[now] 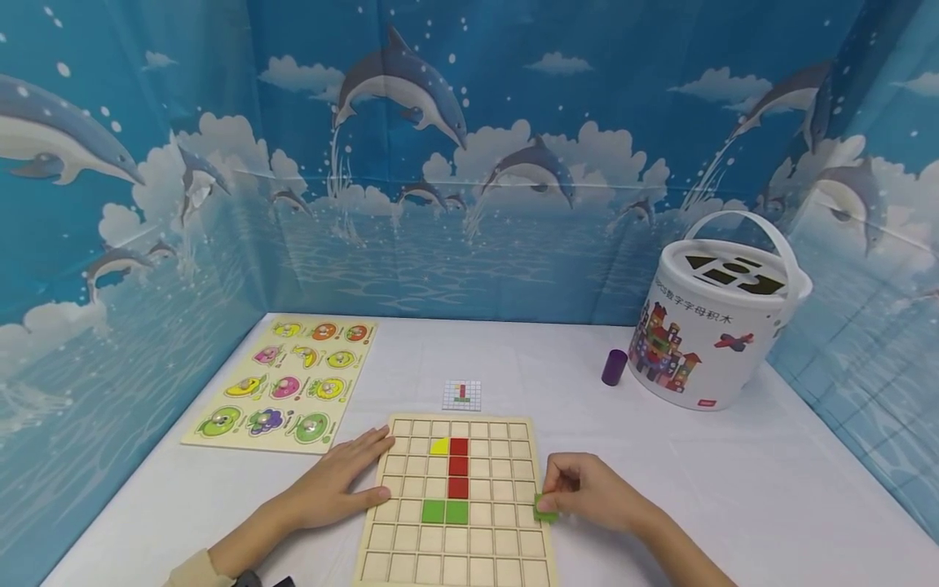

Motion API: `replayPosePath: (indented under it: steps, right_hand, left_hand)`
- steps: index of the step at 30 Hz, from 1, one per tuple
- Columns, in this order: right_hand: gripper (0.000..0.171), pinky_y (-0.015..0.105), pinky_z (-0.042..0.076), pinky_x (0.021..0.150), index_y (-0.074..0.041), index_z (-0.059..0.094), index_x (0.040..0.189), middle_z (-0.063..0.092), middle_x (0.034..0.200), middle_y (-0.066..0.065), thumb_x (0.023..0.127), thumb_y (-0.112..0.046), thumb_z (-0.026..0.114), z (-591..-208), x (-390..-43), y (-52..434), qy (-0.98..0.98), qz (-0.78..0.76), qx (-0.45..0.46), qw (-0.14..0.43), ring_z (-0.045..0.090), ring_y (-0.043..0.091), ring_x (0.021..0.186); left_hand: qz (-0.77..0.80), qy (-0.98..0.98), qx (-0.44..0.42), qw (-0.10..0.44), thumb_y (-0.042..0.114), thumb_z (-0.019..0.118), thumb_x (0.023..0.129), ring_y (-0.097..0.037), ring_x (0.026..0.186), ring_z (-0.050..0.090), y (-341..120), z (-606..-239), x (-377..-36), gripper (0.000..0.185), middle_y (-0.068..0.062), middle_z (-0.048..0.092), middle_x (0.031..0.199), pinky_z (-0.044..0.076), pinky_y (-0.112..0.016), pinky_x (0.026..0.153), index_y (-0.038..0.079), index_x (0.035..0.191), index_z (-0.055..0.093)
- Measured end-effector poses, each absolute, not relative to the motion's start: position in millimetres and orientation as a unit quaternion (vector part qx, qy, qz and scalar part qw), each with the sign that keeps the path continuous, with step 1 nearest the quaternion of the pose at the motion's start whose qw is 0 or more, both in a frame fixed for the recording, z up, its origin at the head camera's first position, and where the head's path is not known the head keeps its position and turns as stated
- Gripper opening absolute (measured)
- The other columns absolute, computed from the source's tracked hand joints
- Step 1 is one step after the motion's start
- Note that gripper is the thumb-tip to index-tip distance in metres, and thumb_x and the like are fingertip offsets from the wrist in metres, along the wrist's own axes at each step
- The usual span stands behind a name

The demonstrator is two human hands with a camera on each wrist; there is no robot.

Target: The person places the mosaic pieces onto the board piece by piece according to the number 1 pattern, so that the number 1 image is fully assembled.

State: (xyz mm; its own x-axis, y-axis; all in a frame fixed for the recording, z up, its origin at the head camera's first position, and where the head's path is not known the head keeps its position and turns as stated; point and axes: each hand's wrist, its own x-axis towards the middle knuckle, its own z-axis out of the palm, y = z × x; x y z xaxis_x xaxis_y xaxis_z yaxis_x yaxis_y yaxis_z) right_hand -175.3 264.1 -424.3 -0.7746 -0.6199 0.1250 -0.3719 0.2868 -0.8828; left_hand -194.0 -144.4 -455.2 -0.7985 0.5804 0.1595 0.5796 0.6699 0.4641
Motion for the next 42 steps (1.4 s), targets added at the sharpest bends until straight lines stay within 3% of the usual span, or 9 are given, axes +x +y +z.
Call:
replayPosePath:
  steps: [4, 12, 28, 42]
  right_hand:
    - [0.015, 0.024, 0.04, 0.049, -0.007, 0.059, 0.081, 0.053, 0.069, -0.004, 0.086, -0.008, 0.074, -424.1, -176.9, 254.0, 0.79, -0.512, -0.318, 0.116, 0.047, 0.001, 0.063]
    - [0.017, 0.023, 0.041, 0.052, -0.006, 0.059, 0.081, 0.052, 0.069, 0.014, 0.084, -0.009, 0.075, -423.6, -180.1, 236.0, 0.784, -0.512, -0.336, 0.103, 0.047, 0.003, 0.065]
    - [0.016, 0.02, 0.041, 0.054, -0.007, 0.061, 0.082, 0.056, 0.073, -0.006, 0.084, -0.013, 0.076, -423.9, -185.9, 203.9, 0.778, -0.512, -0.344, 0.116, 0.047, 0.001, 0.065]
    - [0.017, 0.017, 0.04, 0.052, -0.008, 0.062, 0.081, 0.056, 0.07, -0.004, 0.083, -0.015, 0.077, -426.3, -179.2, 186.5, 0.798, -0.506, -0.302, 0.125, 0.047, 0.003, 0.06]
  left_hand:
    - [0.253, 0.914, 0.317, 0.003, 0.056, 0.052, 0.095, -0.032, 0.145, 0.024, -143.9, -455.3, -193.4, 0.074, -0.011, 0.029, 0.158, 0.02, -0.057, 0.114, 0.009, 0.15, 0.038]
    - [0.253, 0.914, 0.318, -0.003, 0.056, 0.052, 0.095, -0.031, 0.145, 0.024, -144.0, -454.9, -192.9, 0.074, -0.01, 0.028, 0.158, 0.021, -0.056, 0.114, 0.009, 0.15, 0.038]
    - [0.249, 0.917, 0.312, 0.002, 0.057, 0.053, 0.094, -0.028, 0.145, 0.023, -143.9, -455.9, -194.8, 0.075, -0.007, 0.028, 0.158, 0.02, -0.053, 0.115, 0.011, 0.151, 0.037]
    - [0.255, 0.916, 0.309, 0.005, 0.058, 0.053, 0.093, -0.027, 0.145, 0.023, -144.3, -456.2, -195.4, 0.076, -0.006, 0.027, 0.159, 0.019, -0.052, 0.115, 0.012, 0.152, 0.037]
